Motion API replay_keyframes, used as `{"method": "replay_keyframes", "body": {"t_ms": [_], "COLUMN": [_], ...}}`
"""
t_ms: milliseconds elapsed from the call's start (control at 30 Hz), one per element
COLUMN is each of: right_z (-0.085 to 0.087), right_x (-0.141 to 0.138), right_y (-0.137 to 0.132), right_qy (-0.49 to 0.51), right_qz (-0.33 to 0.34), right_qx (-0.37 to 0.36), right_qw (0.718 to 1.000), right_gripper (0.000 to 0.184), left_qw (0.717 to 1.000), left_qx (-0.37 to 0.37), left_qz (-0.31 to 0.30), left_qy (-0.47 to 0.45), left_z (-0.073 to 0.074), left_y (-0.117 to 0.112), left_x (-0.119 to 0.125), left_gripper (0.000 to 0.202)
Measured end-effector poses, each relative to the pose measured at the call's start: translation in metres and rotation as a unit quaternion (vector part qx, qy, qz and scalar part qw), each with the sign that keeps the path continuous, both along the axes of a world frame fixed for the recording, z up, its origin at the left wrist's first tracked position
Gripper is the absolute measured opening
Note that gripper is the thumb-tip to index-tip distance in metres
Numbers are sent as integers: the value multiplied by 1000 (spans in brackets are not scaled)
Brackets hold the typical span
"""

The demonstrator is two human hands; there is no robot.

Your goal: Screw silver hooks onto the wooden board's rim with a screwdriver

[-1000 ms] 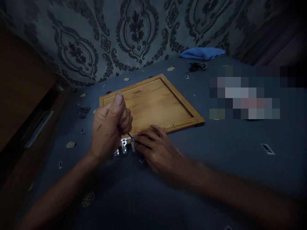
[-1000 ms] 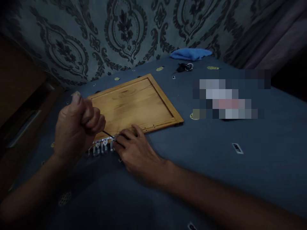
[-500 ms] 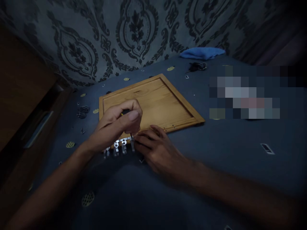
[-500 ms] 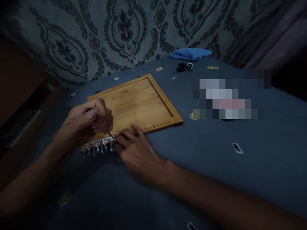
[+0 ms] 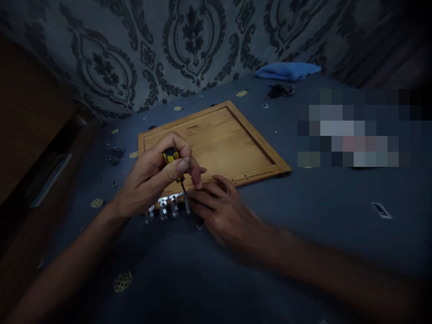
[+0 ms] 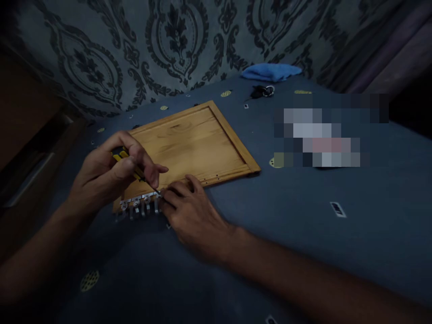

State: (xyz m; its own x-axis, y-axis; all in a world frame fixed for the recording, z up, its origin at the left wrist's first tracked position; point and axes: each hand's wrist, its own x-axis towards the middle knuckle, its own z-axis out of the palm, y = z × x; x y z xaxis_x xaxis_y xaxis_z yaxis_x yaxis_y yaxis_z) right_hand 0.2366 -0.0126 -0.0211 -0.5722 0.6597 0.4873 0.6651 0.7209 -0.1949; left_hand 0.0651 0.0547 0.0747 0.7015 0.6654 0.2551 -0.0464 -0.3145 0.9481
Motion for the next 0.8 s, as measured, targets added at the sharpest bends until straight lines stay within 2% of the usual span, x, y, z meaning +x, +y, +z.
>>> {"method": "replay_keyframes", "body": {"t_ms": [233, 400, 467, 600, 800], "right_z": [1, 2, 3, 4, 6], "right_x": [0, 0, 0, 0, 2], "right_y": [-1, -1, -1, -1, -1], "right_qy": [3, 3, 2, -2, -7], "right_qz": [-1, 5, 2, 6, 15], "right_qx": [-17, -26, -29, -41, -55], "right_qw": [1000, 1000, 1000, 999, 998], "right_gripper": [27, 26, 26, 26, 29], "left_qw": [998, 975, 967, 967, 963], "left_qx": [36, 76, 77, 105, 167], "left_qz": [56, 207, 242, 223, 101], "left_qy": [10, -7, -6, 64, 186], "left_z": [-3, -10, -11, -7, 15], "left_y": [-10, -25, -31, -33, -28], "left_x": [1, 7, 8, -1, -19], "left_gripper": [13, 14, 15, 19, 11]}}
